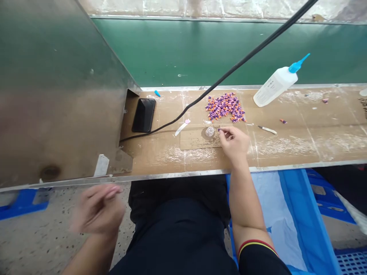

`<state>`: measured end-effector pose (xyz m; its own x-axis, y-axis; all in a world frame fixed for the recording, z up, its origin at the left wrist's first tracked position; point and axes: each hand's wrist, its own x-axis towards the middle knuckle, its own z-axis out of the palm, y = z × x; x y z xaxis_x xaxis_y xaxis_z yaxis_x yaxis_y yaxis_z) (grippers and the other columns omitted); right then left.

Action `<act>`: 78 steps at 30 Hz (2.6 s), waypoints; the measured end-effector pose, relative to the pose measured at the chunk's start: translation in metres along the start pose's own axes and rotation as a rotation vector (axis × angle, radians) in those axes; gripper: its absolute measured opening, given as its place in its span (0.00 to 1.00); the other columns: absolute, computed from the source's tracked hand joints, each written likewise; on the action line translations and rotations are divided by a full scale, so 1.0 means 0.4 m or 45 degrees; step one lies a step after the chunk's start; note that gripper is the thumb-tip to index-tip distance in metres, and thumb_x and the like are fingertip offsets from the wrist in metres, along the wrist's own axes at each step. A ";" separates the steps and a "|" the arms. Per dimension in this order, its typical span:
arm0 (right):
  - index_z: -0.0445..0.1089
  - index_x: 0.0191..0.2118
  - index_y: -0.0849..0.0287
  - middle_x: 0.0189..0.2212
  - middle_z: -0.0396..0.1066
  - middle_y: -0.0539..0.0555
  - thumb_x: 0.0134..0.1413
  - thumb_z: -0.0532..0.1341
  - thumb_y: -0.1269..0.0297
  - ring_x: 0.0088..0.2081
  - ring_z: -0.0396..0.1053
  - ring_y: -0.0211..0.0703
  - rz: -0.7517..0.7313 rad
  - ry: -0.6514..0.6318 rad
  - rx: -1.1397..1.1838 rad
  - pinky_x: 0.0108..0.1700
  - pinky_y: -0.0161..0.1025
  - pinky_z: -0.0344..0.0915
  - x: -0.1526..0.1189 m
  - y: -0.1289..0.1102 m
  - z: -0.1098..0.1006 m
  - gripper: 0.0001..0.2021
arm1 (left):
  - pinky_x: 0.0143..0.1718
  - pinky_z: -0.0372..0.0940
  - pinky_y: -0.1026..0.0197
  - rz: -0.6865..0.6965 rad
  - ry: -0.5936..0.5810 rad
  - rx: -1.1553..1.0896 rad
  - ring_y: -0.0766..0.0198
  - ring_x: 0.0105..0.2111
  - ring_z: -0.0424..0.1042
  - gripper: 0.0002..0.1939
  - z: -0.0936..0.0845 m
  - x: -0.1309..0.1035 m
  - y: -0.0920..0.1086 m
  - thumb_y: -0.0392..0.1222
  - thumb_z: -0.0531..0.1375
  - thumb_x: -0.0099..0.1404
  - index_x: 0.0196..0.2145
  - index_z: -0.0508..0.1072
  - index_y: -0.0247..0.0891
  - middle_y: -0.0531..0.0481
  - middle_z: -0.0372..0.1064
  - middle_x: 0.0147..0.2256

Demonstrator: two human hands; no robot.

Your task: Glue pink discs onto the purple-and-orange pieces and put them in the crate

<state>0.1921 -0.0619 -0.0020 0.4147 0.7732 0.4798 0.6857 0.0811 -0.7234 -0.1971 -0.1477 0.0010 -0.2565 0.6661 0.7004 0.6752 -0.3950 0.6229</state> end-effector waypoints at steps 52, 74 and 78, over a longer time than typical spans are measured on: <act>0.81 0.49 0.50 0.43 0.85 0.53 0.70 0.67 0.66 0.44 0.85 0.46 0.152 0.101 0.707 0.45 0.44 0.84 -0.173 -0.103 0.112 0.06 | 0.39 0.81 0.62 -1.221 -1.004 -1.209 0.62 0.31 0.82 0.24 0.505 0.074 0.194 0.62 0.82 0.51 0.34 0.88 0.41 0.45 0.84 0.33; 0.83 0.45 0.48 0.41 0.86 0.51 0.68 0.70 0.71 0.42 0.85 0.46 -0.021 0.201 0.567 0.45 0.46 0.84 -0.161 -0.145 0.118 0.08 | 0.50 0.83 0.54 -1.056 -0.895 -1.261 0.54 0.43 0.86 0.17 0.498 0.048 0.174 0.58 0.81 0.56 0.35 0.89 0.45 0.44 0.85 0.41; 0.83 0.44 0.48 0.41 0.86 0.51 0.67 0.70 0.71 0.42 0.85 0.47 -0.040 0.244 0.546 0.45 0.46 0.85 -0.165 -0.158 0.119 0.08 | 0.49 0.82 0.57 -0.810 -0.792 -1.215 0.56 0.43 0.86 0.10 0.491 0.045 0.177 0.54 0.77 0.63 0.36 0.89 0.47 0.46 0.86 0.41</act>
<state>0.0930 -0.0882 -0.0116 0.5284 0.6391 0.5589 0.4078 0.3864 -0.8273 -0.0179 -0.0393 -0.0108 0.1870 0.9794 0.0757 -0.2654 -0.0238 0.9638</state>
